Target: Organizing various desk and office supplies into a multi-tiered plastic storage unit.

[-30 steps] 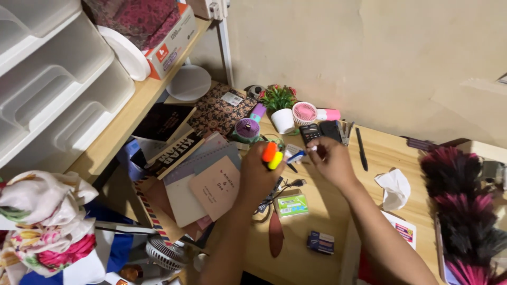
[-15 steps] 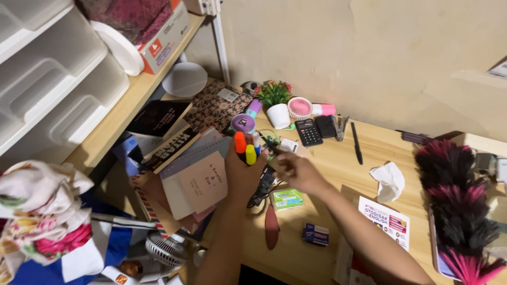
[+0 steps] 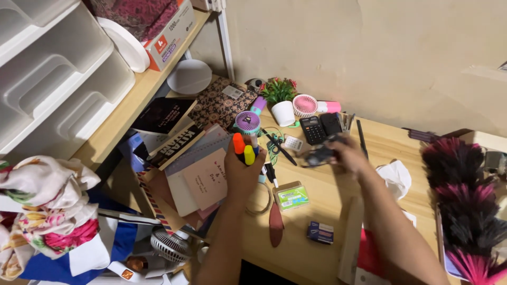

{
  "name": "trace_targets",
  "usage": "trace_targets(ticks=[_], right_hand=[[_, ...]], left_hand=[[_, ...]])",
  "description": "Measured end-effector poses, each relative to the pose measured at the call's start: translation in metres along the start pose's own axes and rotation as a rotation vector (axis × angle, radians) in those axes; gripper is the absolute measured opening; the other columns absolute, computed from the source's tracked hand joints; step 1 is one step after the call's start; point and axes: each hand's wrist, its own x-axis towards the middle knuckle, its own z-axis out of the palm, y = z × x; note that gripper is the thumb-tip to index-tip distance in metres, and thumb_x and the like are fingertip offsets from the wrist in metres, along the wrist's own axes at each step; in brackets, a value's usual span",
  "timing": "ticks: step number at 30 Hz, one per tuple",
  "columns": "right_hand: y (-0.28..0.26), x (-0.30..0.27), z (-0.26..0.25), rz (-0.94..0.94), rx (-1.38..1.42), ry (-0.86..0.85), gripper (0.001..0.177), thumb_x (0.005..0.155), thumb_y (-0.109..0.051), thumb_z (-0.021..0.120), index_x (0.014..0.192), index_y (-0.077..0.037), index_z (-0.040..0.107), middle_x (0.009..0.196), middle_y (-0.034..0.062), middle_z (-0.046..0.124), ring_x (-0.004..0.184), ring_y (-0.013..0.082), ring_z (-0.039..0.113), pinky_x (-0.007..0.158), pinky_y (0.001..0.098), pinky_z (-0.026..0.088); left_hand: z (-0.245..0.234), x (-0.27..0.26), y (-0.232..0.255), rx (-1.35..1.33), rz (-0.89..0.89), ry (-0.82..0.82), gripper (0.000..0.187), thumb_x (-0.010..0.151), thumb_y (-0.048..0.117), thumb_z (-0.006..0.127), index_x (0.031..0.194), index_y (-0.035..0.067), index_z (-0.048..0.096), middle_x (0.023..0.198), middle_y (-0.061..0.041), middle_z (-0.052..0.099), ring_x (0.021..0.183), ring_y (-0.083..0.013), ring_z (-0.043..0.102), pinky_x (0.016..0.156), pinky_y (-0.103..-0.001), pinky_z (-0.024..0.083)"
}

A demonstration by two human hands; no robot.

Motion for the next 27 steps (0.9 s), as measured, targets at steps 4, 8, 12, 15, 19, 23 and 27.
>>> trace_targets(ticks=[4, 8, 12, 15, 19, 23, 27], right_hand=[[-0.019, -0.015, -0.018, -0.023, -0.297, 0.163, 0.038, 0.083, -0.016, 0.071, 0.117, -0.01, 0.055, 0.081, 0.0068, 0.066, 0.064, 0.017, 0.06, 0.054, 0.0304, 0.049], [-0.009, -0.01, -0.019, -0.046, -0.601, 0.166, 0.041, 0.082, -0.02, 0.078, 0.117, -0.005, 0.063, 0.089, 0.0133, 0.07, 0.077, 0.024, 0.066, 0.068, 0.0375, 0.054], [-0.019, -0.03, 0.019, -0.319, -1.06, 0.303, 0.047, 0.075, -0.026, 0.083, 0.116, -0.005, 0.073, 0.099, 0.0227, 0.07, 0.087, 0.0365, 0.069, 0.082, 0.0441, 0.056], [0.001, -0.039, 0.065, -0.717, -1.073, 0.343, 0.029, 0.087, -0.022, 0.074, 0.111, -0.007, 0.076, 0.11, 0.0224, 0.071, 0.094, 0.0402, 0.069, 0.089, 0.0459, 0.056], [-0.013, -0.076, 0.14, -0.677, -1.211, 0.067, 0.014, 0.082, -0.027, 0.077, 0.09, -0.016, 0.077, 0.102, 0.0162, 0.076, 0.092, 0.0369, 0.073, 0.088, 0.045, 0.058], [-0.011, -0.07, 0.161, -0.316, -1.217, -0.105, 0.037, 0.079, -0.032, 0.08, 0.107, -0.01, 0.071, 0.096, 0.0233, 0.075, 0.092, 0.0395, 0.072, 0.085, 0.0468, 0.058], [-0.016, -0.059, 0.139, -0.254, -1.292, -0.097, 0.053, 0.079, -0.037, 0.081, 0.118, -0.007, 0.063, 0.102, 0.0241, 0.073, 0.096, 0.0397, 0.071, 0.088, 0.0468, 0.057]], left_hand=[[0.008, 0.002, -0.001, -0.013, -0.001, -0.022, 0.034, 0.084, 0.001, 0.077, 0.11, 0.006, 0.056, 0.096, -0.002, 0.062, 0.086, -0.01, 0.062, 0.076, -0.027, 0.055], [0.015, 0.004, -0.004, 0.053, 0.007, -0.021, 0.036, 0.082, 0.002, 0.079, 0.11, 0.005, 0.056, 0.094, -0.003, 0.062, 0.084, -0.0105, 0.06, 0.075, -0.028, 0.054], [0.009, 0.001, 0.006, 0.094, -0.004, 0.012, 0.034, 0.083, 0.003, 0.079, 0.109, 0.004, 0.057, 0.092, -0.003, 0.063, 0.082, -0.0107, 0.06, 0.073, -0.029, 0.054], [0.003, 0.002, 0.007, 0.107, -0.02, 0.042, 0.032, 0.084, 0.004, 0.079, 0.109, 0.004, 0.058, 0.09, -0.003, 0.064, 0.08, -0.0107, 0.061, 0.071, -0.029, 0.054], [0.001, 0.001, 0.003, 0.107, 0.008, 0.043, 0.031, 0.084, 0.003, 0.078, 0.108, 0.004, 0.058, 0.091, -0.003, 0.064, 0.08, -0.0109, 0.061, 0.071, -0.029, 0.054], [0.001, 0.002, 0.01, 0.11, 0.013, 0.016, 0.031, 0.084, 0.003, 0.078, 0.107, 0.005, 0.058, 0.091, -0.003, 0.065, 0.08, -0.011, 0.062, 0.071, -0.029, 0.054], [-0.002, 0.001, 0.013, 0.117, -0.018, 0.033, 0.031, 0.084, 0.003, 0.078, 0.107, 0.005, 0.059, 0.091, -0.003, 0.064, 0.08, -0.0111, 0.06, 0.071, -0.029, 0.054]])
